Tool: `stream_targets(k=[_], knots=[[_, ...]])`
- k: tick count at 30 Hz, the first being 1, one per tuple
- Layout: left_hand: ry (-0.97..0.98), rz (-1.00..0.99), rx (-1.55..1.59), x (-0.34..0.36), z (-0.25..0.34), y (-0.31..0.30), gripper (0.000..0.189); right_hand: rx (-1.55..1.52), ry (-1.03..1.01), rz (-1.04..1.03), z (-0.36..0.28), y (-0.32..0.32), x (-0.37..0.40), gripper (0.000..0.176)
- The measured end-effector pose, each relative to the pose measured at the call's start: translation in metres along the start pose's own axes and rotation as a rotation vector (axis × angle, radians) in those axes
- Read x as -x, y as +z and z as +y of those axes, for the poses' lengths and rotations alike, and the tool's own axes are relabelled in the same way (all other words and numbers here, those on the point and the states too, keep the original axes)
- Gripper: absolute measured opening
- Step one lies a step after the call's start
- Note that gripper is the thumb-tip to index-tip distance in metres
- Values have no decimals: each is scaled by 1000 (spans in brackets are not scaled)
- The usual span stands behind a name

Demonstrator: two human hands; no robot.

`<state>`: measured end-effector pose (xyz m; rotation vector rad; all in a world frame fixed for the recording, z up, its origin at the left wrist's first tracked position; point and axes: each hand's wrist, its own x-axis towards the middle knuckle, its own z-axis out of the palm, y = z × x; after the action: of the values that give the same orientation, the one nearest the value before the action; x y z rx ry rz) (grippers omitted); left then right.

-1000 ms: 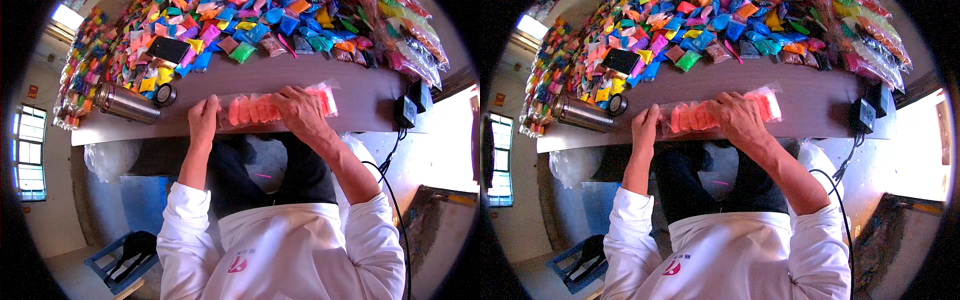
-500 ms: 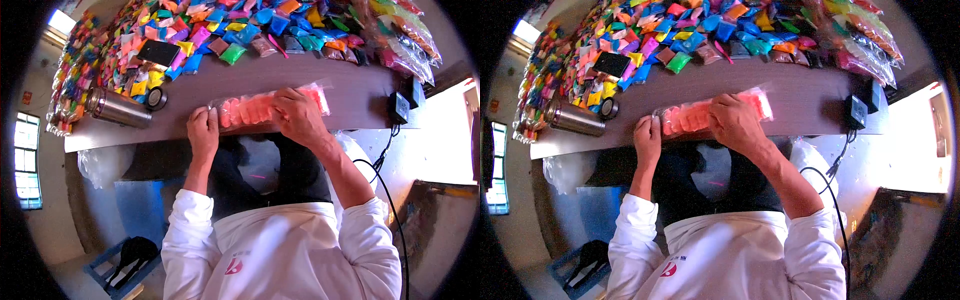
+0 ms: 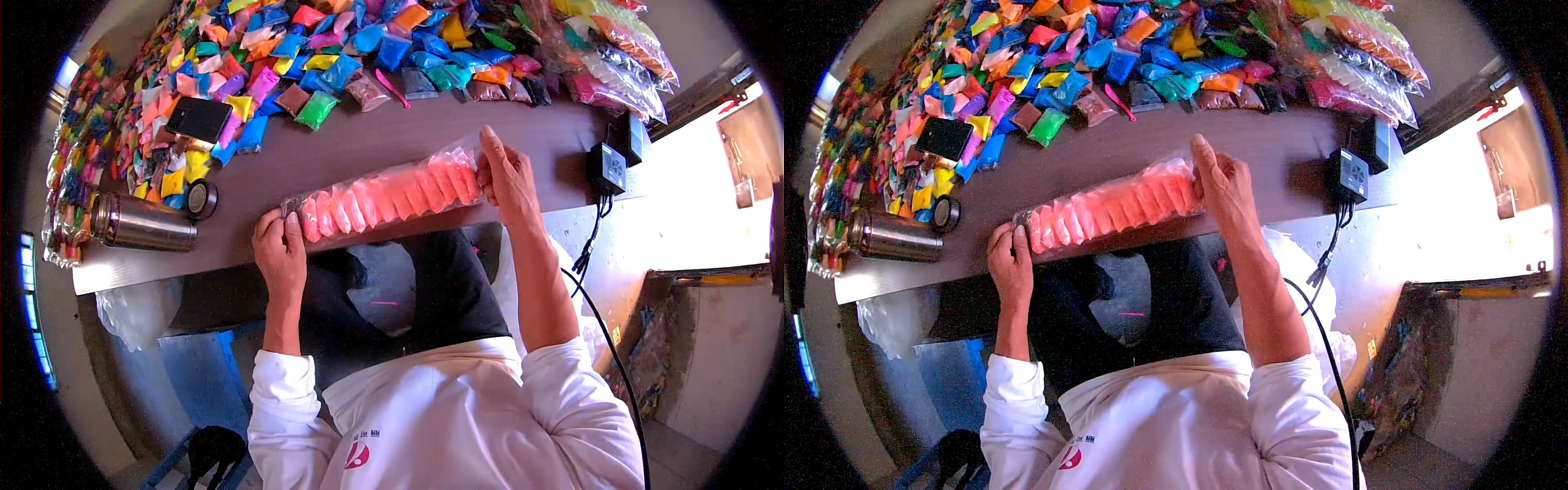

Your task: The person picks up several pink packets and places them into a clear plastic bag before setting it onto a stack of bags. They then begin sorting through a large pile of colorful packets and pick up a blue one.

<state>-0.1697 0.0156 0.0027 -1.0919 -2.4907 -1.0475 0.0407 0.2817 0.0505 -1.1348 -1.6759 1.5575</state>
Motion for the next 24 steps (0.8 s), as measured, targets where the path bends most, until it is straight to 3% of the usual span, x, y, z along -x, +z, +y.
stream_targets(k=[7,15,24], knots=[[-5,6,-2,2,-3,2,27,-99,48,32,-12,6,-1,54],[1,13,-29,2,-2,2,27,-99,-39,-142,-7,2,-5,27],[7,28,-25,2,0,1,30,-315,-22,-205,8,-6,-5,26]])
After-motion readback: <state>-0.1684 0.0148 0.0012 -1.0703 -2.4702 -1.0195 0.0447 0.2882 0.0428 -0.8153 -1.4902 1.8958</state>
